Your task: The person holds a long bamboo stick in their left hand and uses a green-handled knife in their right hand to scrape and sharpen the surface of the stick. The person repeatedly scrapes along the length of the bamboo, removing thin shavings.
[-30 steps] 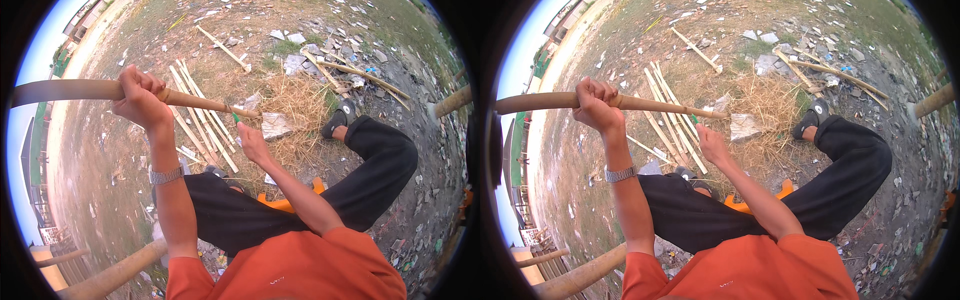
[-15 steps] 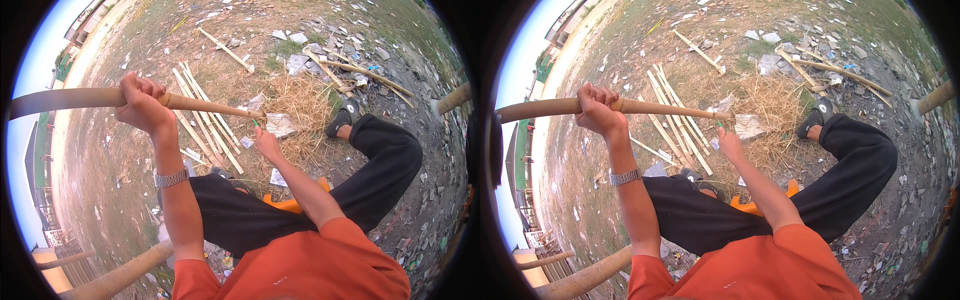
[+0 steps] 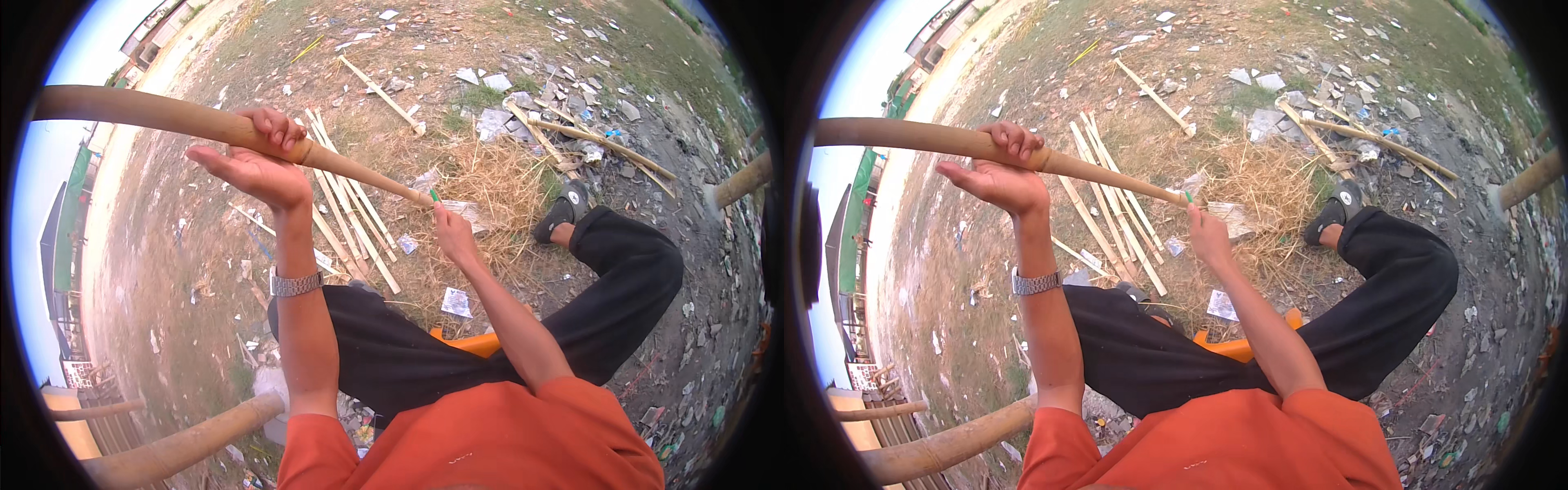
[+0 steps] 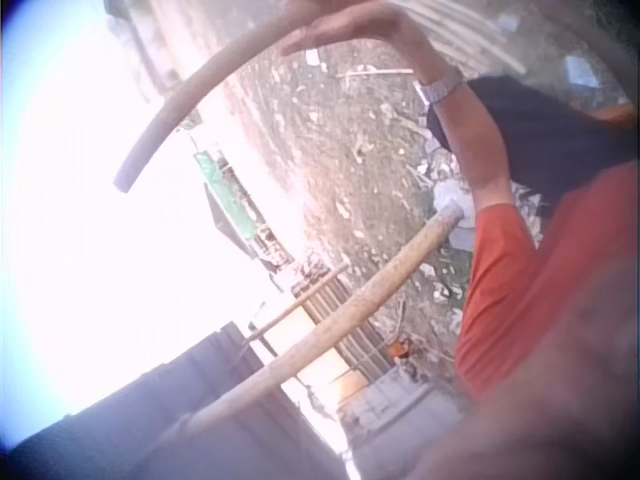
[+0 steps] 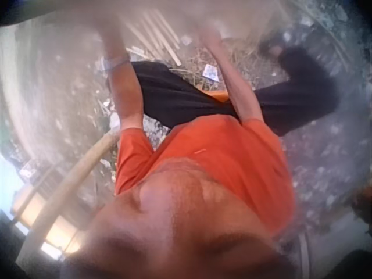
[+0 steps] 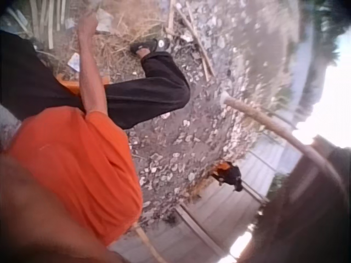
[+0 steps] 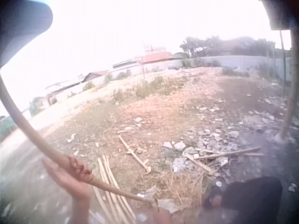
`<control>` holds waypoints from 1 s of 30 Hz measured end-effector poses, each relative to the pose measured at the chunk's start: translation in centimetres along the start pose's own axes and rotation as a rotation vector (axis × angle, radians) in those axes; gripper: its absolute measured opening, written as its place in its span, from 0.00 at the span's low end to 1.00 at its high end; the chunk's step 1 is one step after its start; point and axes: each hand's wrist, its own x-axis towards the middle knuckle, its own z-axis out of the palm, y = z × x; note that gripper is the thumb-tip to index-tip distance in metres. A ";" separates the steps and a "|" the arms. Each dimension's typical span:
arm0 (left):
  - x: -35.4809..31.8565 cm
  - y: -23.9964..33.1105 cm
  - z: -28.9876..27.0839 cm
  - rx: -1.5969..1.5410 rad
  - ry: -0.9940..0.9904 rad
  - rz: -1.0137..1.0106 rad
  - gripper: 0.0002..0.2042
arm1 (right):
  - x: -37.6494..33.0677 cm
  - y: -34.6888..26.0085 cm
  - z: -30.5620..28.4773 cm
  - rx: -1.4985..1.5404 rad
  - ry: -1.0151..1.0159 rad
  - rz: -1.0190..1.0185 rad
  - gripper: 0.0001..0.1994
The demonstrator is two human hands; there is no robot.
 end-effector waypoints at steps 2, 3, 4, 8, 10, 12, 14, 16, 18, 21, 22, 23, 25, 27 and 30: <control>0.3 -0.2 -0.1 -0.034 -0.065 -0.030 0.32 | -0.6 -1.8 -1.4 0.170 -0.026 -0.031 0.29; 0.3 -0.2 -0.2 -0.054 -0.065 -0.055 0.32 | -0.8 -2.6 -2.1 0.179 -0.013 -0.045 0.29; 0.5 -0.4 -0.1 -0.053 -0.126 -0.018 0.32 | -0.6 -3.6 -2.9 0.189 -0.008 -0.073 0.29; 0.3 -0.3 -0.6 -0.102 -0.192 -0.051 0.31 | -2.2 -7.2 -5.2 0.226 -0.024 -0.109 0.28; 0.0 0.0 -0.9 -0.141 -0.286 -0.067 0.31 | -3.9 -9.2 -5.9 0.232 -0.036 -0.234 0.28; -0.3 0.2 -1.2 -0.179 -0.412 -0.059 0.32 | -6.1 -11.3 -6.2 0.232 -0.084 -0.332 0.28; -0.7 0.1 -1.2 -0.145 -0.342 -0.079 0.33 | -8.1 -13.2 -6.1 0.256 -0.124 -0.473 0.29; -0.8 0.2 -1.2 -0.135 -0.337 -0.088 0.34 | -9.6 -14.6 -5.9 0.229 -0.151 -0.479 0.29; -0.8 0.3 -1.1 -0.122 -0.311 -0.092 0.34 | -10.2 -15.5 -5.8 0.200 -0.150 -0.488 0.28; -0.9 0.4 -1.0 -0.110 -0.277 -0.083 0.35 | -10.7 -16.1 -5.8 0.139 -0.179 -0.421 0.28; -0.9 0.4 -1.0 -0.111 -0.229 -0.072 0.35 | -10.8 -16.1 -5.7 0.126 -0.198 -0.384 0.29; -0.9 0.4 -1.0 -0.114 -0.276 -0.080 0.35 | -10.8 -16.1 -5.7 0.110 -0.143 -0.331 0.29; -1.0 0.4 -1.0 -0.120 -0.290 -0.106 0.35 | -10.9 -16.1 -5.5 0.178 -0.171 -0.370 0.29; -0.9 0.4 -1.0 -0.107 -0.265 -0.093 0.35 | -10.8 -16.0 -5.3 0.191 -0.159 -0.361 0.29; -0.8 0.5 -1.1 -0.099 -0.234 -0.093 0.34 | -10.5 -15.7 -5.1 0.138 -0.194 -0.320 0.29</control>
